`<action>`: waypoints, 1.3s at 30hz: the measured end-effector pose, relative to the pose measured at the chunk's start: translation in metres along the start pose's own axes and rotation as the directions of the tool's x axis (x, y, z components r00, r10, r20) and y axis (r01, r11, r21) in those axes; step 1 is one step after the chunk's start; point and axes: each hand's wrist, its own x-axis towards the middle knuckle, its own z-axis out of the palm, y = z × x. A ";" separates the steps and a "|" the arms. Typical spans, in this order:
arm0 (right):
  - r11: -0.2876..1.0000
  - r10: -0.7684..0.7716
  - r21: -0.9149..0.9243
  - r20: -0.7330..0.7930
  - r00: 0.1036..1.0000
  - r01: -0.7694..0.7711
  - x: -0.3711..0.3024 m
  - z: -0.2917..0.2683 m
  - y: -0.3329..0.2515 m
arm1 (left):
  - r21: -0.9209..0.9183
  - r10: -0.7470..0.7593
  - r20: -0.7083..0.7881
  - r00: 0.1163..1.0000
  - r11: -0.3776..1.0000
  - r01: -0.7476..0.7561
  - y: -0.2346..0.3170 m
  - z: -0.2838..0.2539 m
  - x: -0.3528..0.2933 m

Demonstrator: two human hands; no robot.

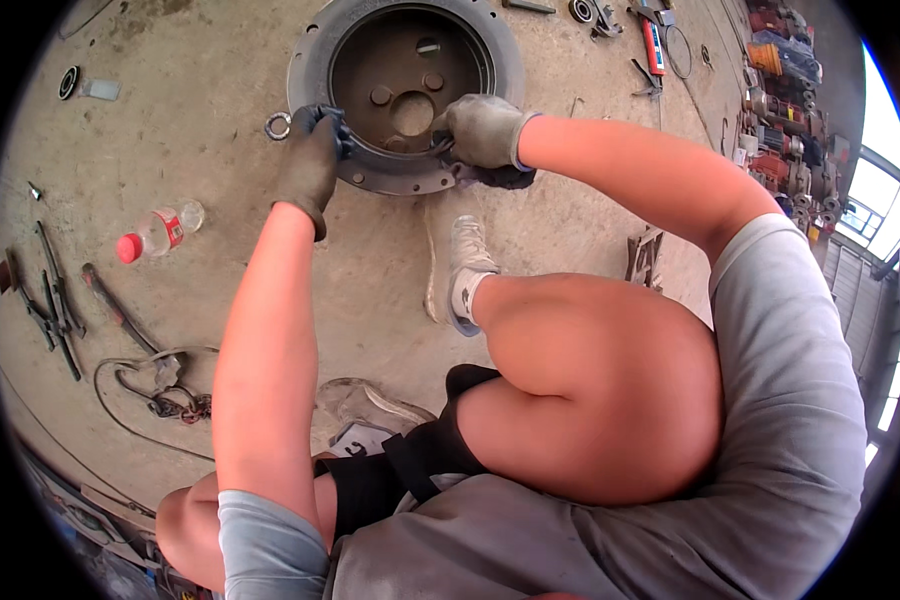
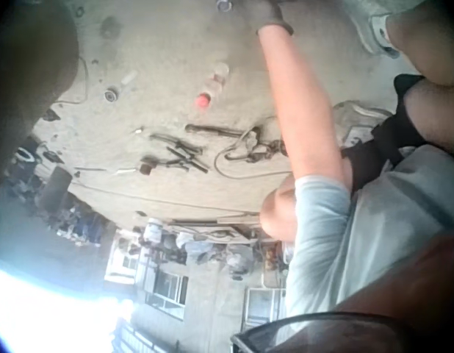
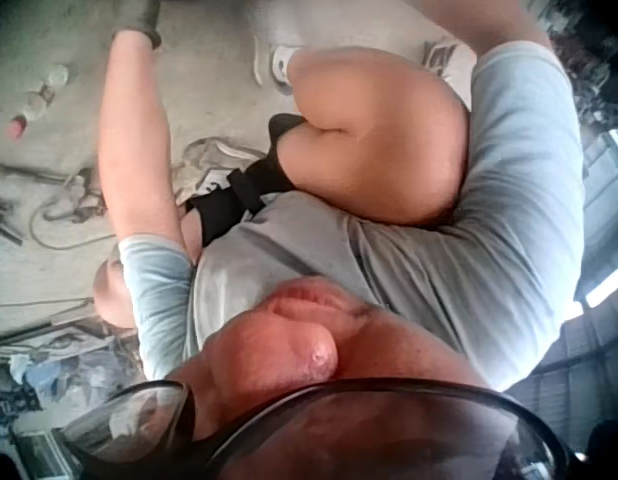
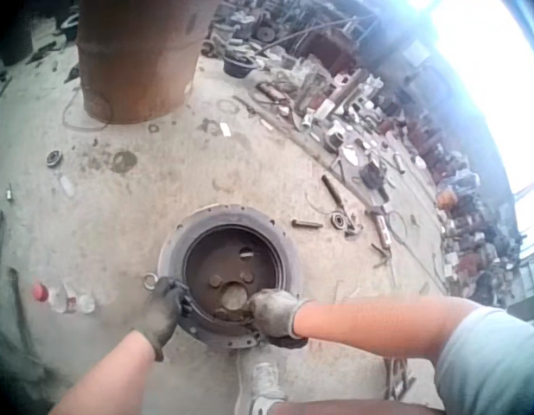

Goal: The person cleans a large blue motor and a circular metal part using a liquid from a plastic bottle and a cloth. They then use an angle grinder to smooth the surface of the metal part.

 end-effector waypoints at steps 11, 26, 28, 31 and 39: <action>0.979 -0.107 0.108 -0.436 0.894 0.170 0.100 0.009 -0.070 | -0.097 0.123 -0.152 0.981 0.986 -0.139 -0.033 0.002 0.005; 0.907 -0.121 0.377 -0.191 0.974 0.187 0.064 0.004 -0.034 | -0.268 0.112 -0.138 0.984 0.952 -0.146 -0.026 0.002 0.003; 0.915 -0.157 0.340 -0.198 0.968 0.218 0.055 0.003 -0.027 | -0.247 0.094 -0.138 0.986 0.961 -0.126 -0.022 0.008 -0.002; 0.898 -0.181 0.355 -0.238 0.954 0.259 0.087 0.009 -0.028 | -0.223 0.148 -0.125 0.981 0.959 -0.173 -0.021 0.006 -0.002; 0.414 0.329 0.875 -0.400 0.855 0.250 0.143 -0.011 -0.041 | -0.185 0.118 -0.141 0.983 0.972 -0.144 -0.025 0.008 -0.003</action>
